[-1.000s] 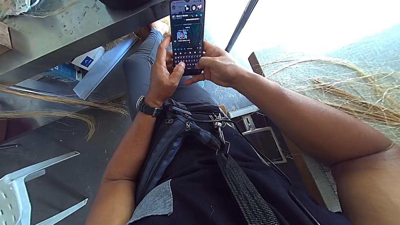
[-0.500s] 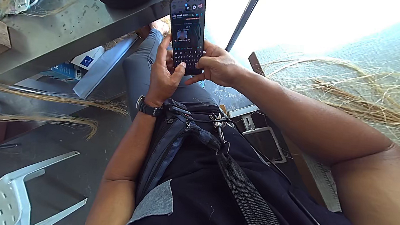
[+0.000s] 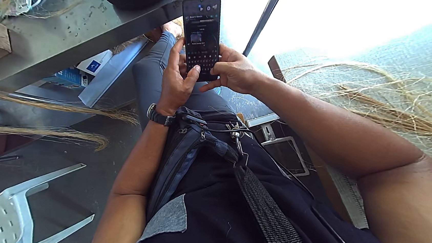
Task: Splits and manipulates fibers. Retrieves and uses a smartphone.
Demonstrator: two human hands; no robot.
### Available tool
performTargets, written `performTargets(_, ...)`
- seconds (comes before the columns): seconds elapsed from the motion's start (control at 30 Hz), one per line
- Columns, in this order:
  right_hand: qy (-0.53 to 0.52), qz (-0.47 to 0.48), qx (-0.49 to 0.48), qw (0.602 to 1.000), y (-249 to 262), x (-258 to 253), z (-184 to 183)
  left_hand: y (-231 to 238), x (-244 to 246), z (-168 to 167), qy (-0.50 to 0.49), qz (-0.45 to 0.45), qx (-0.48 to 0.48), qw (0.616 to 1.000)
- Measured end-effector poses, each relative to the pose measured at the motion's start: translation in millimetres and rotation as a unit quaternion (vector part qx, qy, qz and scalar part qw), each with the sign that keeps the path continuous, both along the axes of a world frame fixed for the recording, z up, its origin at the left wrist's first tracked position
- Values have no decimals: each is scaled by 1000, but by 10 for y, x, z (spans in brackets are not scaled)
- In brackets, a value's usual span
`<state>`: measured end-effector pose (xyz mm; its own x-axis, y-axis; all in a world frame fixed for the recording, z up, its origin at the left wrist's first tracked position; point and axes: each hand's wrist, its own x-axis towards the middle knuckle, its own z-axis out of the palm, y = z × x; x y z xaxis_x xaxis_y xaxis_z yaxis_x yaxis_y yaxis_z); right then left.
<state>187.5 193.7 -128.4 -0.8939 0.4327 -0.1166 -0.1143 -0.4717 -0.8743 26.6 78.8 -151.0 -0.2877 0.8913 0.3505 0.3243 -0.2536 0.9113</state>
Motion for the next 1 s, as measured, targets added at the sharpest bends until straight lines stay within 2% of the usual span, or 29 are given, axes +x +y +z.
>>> performTargets(1.0,1,2,-14,1000,15,3,11,-19,-52,27,14,-9,3,1000)
